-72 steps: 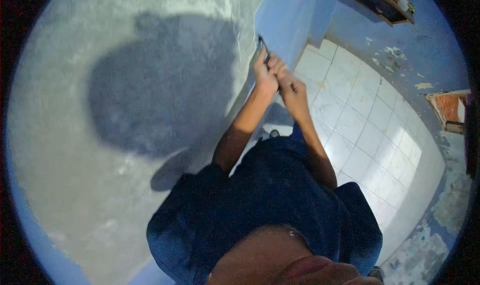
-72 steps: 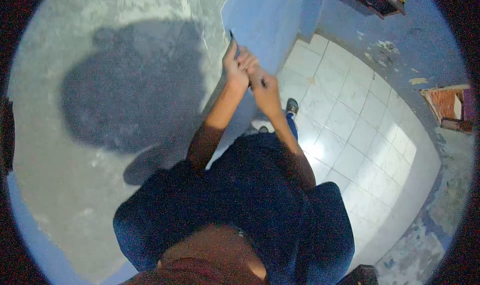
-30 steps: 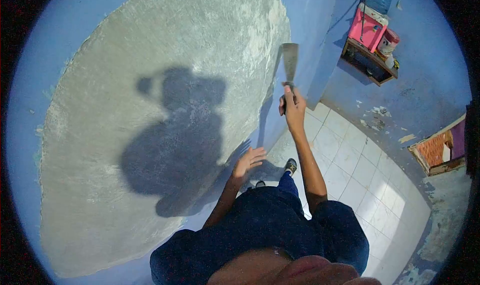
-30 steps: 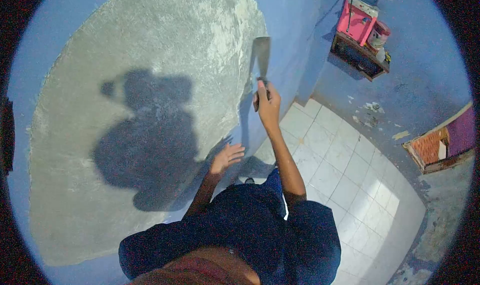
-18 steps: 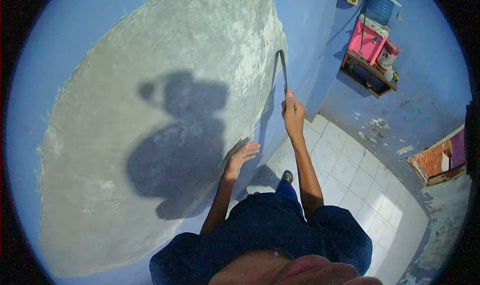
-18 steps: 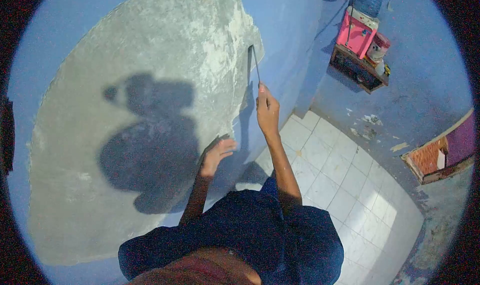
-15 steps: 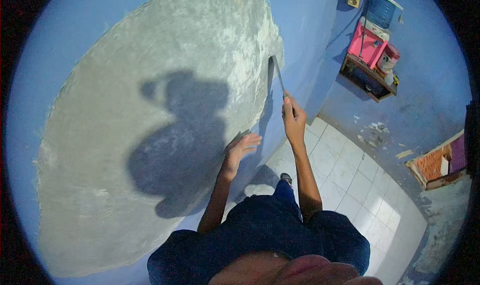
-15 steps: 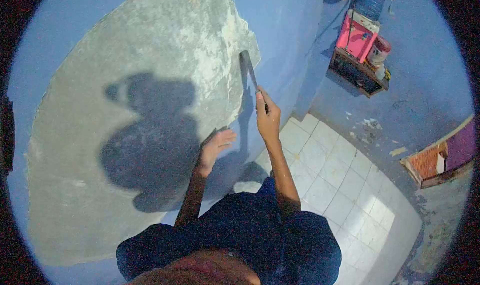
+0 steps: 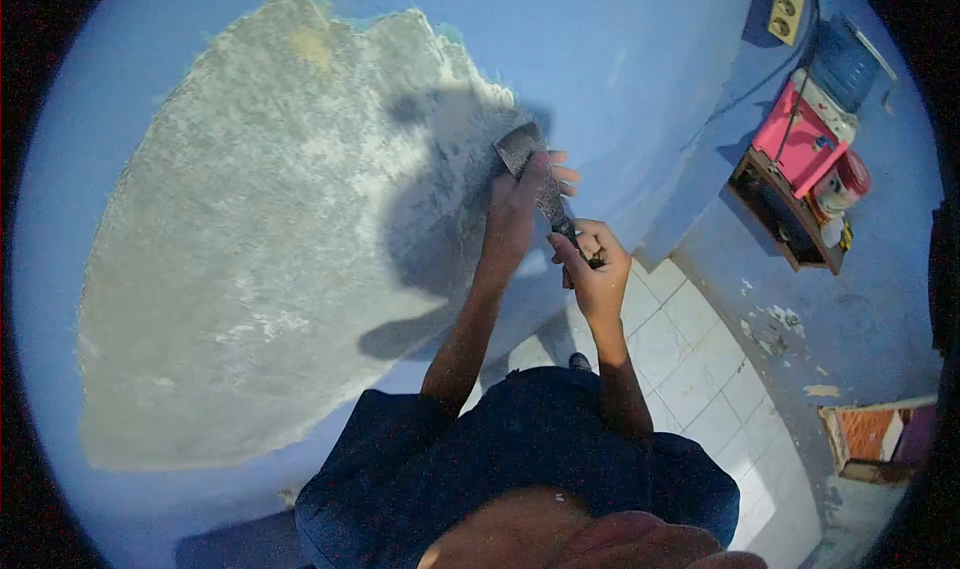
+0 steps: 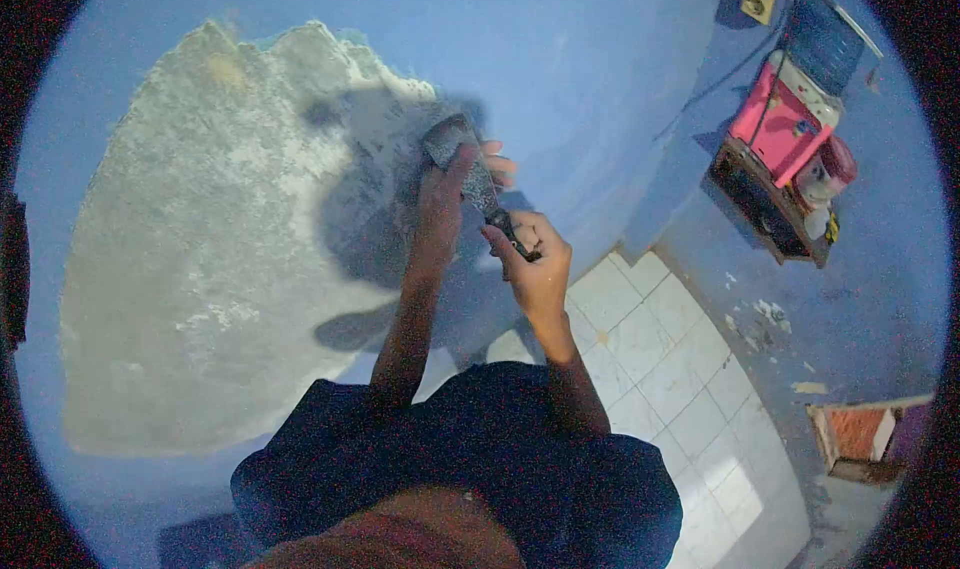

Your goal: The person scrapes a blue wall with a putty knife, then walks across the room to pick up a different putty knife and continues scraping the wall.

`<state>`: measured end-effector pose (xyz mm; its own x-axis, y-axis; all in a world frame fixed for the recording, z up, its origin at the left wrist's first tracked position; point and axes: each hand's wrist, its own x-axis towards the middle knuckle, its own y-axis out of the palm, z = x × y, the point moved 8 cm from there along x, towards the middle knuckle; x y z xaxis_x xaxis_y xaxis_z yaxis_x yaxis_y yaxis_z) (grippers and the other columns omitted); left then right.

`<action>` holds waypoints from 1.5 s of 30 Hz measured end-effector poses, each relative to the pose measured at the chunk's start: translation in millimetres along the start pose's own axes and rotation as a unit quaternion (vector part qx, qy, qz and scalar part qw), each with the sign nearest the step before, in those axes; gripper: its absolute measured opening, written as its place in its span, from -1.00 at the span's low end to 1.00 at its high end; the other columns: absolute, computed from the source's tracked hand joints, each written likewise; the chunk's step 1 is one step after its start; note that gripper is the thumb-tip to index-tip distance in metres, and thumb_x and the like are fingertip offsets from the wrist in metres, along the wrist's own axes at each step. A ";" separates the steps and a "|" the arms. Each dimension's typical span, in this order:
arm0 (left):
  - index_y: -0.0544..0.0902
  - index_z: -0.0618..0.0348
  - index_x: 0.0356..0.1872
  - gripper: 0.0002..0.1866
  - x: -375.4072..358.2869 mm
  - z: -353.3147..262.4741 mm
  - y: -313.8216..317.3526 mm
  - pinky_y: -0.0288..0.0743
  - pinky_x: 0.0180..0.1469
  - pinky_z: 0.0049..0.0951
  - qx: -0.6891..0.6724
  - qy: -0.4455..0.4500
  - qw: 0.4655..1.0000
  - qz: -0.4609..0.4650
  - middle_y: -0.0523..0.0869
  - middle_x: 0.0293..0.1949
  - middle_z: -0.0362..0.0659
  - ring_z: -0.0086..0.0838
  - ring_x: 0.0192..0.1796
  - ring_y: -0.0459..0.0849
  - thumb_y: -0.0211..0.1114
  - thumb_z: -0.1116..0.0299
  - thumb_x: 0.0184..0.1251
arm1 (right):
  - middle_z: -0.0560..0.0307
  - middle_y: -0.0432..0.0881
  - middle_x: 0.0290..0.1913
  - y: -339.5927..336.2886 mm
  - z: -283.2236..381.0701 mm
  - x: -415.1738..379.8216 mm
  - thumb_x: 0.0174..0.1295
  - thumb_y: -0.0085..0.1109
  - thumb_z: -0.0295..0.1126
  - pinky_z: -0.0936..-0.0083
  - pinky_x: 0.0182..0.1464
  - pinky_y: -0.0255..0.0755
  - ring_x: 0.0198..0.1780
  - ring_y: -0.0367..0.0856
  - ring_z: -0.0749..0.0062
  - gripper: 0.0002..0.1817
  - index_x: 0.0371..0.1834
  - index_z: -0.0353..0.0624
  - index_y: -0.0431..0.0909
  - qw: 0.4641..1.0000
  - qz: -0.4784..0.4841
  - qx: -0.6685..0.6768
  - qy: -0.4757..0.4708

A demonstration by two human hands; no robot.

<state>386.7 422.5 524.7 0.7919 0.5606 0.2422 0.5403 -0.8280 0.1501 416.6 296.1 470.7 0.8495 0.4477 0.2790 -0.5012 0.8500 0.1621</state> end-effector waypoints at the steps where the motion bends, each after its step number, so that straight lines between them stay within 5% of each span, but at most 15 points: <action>1: 0.57 0.28 -0.22 -0.57 -1.4 1.6 3.8 0.48 -0.37 -0.48 -0.054 -0.047 0.996 -0.059 0.63 -0.50 -0.14 -0.51 -0.47 0.61 -0.03 0.06 0.46 | 0.21 0.56 -0.60 -1.1 -2.2 6.0 0.21 0.25 -0.39 0.72 -0.67 0.18 -0.69 0.35 0.73 -0.80 -0.23 -0.32 0.56 0.999 0.032 0.018 0.020; 8: 0.59 0.28 -0.34 -0.56 0.7 0.8 9.0 0.24 -0.68 -0.61 -0.044 0.017 0.981 -0.190 0.50 -0.69 -0.26 -0.66 -0.72 0.41 0.01 0.05 0.44 | 0.30 0.44 -0.68 0.3 -47.2 2.2 0.39 -0.02 -0.14 0.67 -0.68 0.13 -0.71 0.29 0.73 -0.64 -0.36 -0.23 0.56 0.939 0.219 0.117 0.238; 23: 0.58 0.28 -0.53 -0.49 -7.4 0.1 7.8 0.13 -0.77 -0.64 -0.081 0.001 0.960 -0.268 0.42 -0.77 -0.31 -0.70 -0.79 0.30 0.09 -0.03 0.38 | 0.35 0.33 -0.75 0.4 -15.0 7.5 0.42 -0.07 -0.19 0.68 -0.74 0.01 -0.78 0.18 0.74 -0.57 -0.59 -0.21 0.45 0.975 0.193 0.044 0.102; 30: 0.58 0.25 -0.54 -0.50 -3.1 -8.3 16.5 0.11 -0.78 -0.64 -0.079 0.021 0.962 -0.261 0.42 -0.77 -0.31 -0.70 -0.81 0.28 0.12 -0.04 0.35 | 0.36 0.31 -0.75 2.2 -1.6 22.1 0.42 -0.08 -0.17 0.67 -0.76 -0.02 -0.78 0.16 0.75 -0.57 -0.60 -0.15 0.43 0.974 0.192 0.064 0.105; 33: 0.57 0.27 -0.58 -0.49 -1.5 -7.8 8.4 0.10 -0.79 -0.62 -0.056 0.053 0.956 -0.283 0.41 -0.79 -0.30 -0.69 -0.82 0.28 0.11 -0.01 0.37 | 0.37 0.30 -0.76 7.3 -22.4 7.3 0.43 -0.08 -0.17 0.67 -0.77 -0.03 -0.79 0.14 0.76 -0.57 -0.60 -0.15 0.43 0.953 0.223 0.081 0.188; 39: 0.54 0.25 -0.60 -0.50 -1.2 -14.3 13.2 0.10 -0.80 -0.61 -0.063 0.049 0.951 -0.300 0.39 -0.81 -0.30 -0.70 -0.82 0.27 0.13 0.00 0.36 | 0.37 0.31 -0.74 -3.4 -13.1 19.2 0.41 -0.06 -0.17 0.70 -0.78 -0.03 -0.78 0.13 0.79 -0.59 -0.57 -0.15 0.44 0.960 0.236 0.056 0.143; 42: 0.54 0.25 -0.60 -0.50 -3.0 -7.5 11.4 0.11 -0.80 -0.61 -0.072 0.052 0.947 -0.310 0.38 -0.81 -0.30 -0.69 -0.82 0.27 0.13 0.00 0.36 | 0.37 0.31 -0.74 0.9 -14.4 20.5 0.41 -0.05 -0.17 0.70 -0.77 -0.03 -0.78 0.13 0.78 -0.59 -0.57 -0.16 0.45 0.937 0.259 0.076 0.221; 45: 0.53 0.25 -0.60 -0.51 -8.9 -6.4 13.1 0.12 -0.80 -0.62 -0.072 0.046 0.944 -0.320 0.38 -0.81 -0.30 -0.69 -0.83 0.28 0.13 0.00 0.36 | 0.36 0.32 -0.75 -6.1 -15.5 21.0 0.41 -0.04 -0.16 0.70 -0.77 -0.03 -0.78 0.14 0.78 -0.58 -0.59 -0.15 0.45 0.953 0.238 0.077 0.174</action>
<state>384.8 406.6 530.6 0.2862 0.9481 0.1383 0.8495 -0.3179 0.4210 440.1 304.6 460.9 0.5102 0.8595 0.0296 -0.8382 0.4893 0.2409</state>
